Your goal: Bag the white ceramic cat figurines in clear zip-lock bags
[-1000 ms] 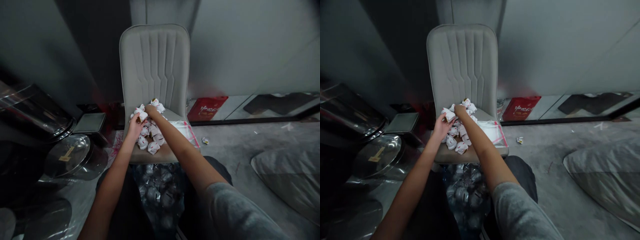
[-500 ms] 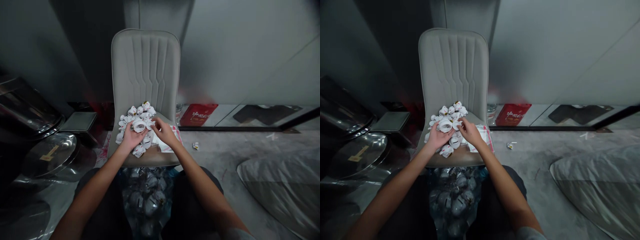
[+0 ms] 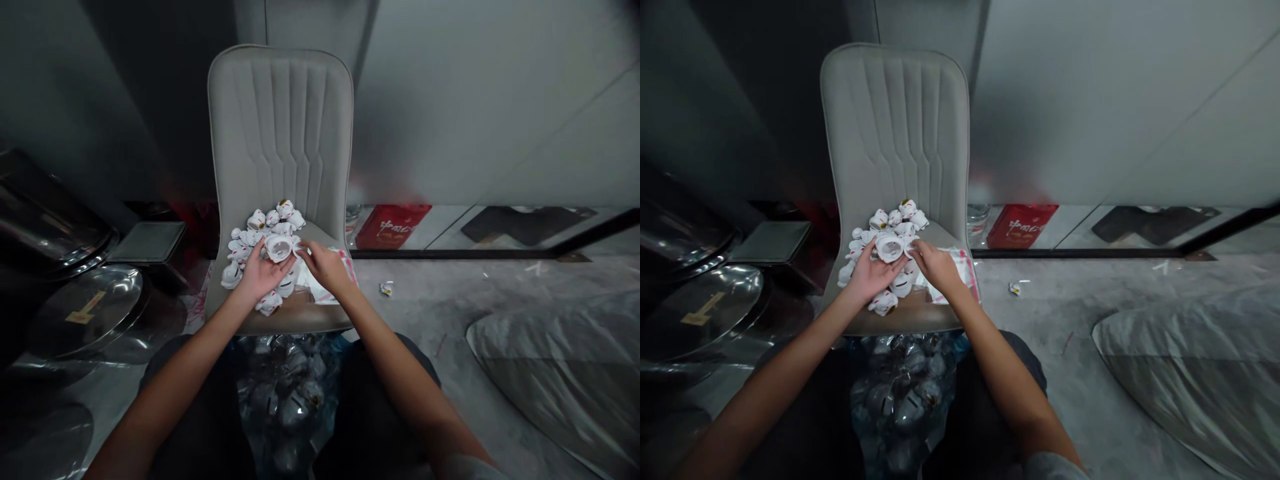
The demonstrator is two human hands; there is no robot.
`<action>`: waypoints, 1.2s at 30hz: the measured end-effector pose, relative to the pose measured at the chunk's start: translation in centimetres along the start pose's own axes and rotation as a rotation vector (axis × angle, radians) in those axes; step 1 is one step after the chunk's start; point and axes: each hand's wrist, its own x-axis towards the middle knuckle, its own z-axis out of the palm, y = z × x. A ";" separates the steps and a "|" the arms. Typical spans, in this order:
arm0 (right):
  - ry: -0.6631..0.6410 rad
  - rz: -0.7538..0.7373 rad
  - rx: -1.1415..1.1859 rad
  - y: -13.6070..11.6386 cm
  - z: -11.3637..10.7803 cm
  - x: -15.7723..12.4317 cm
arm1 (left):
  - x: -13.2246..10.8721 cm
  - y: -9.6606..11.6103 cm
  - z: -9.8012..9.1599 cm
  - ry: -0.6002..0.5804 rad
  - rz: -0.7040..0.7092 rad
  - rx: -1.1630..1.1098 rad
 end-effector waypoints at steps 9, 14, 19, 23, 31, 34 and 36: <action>0.086 -0.106 0.125 -2.7 -0.4 2.4 | -0.1 0.8 -0.6 0.005 0.064 0.052; 0.016 -0.295 0.032 -4.3 -0.3 3.7 | -0.4 1.2 -0.3 0.010 0.062 0.040; -0.066 -0.347 -0.027 -4.6 -0.3 5.1 | -0.7 1.7 -0.6 0.017 0.031 0.111; -0.031 -0.359 -0.035 -4.8 -0.3 5.3 | -0.6 1.9 -0.9 -0.012 0.056 0.118; -0.012 -0.349 -0.067 -4.7 0.0 4.8 | -0.6 2.0 -1.0 -0.013 0.046 0.107; -0.016 -0.328 -0.052 -4.8 -0.1 4.7 | -0.7 2.0 -1.0 -0.017 0.045 0.125; -0.017 -0.321 -0.038 -4.8 -0.2 4.7 | -0.8 1.9 -0.8 -0.020 0.040 0.133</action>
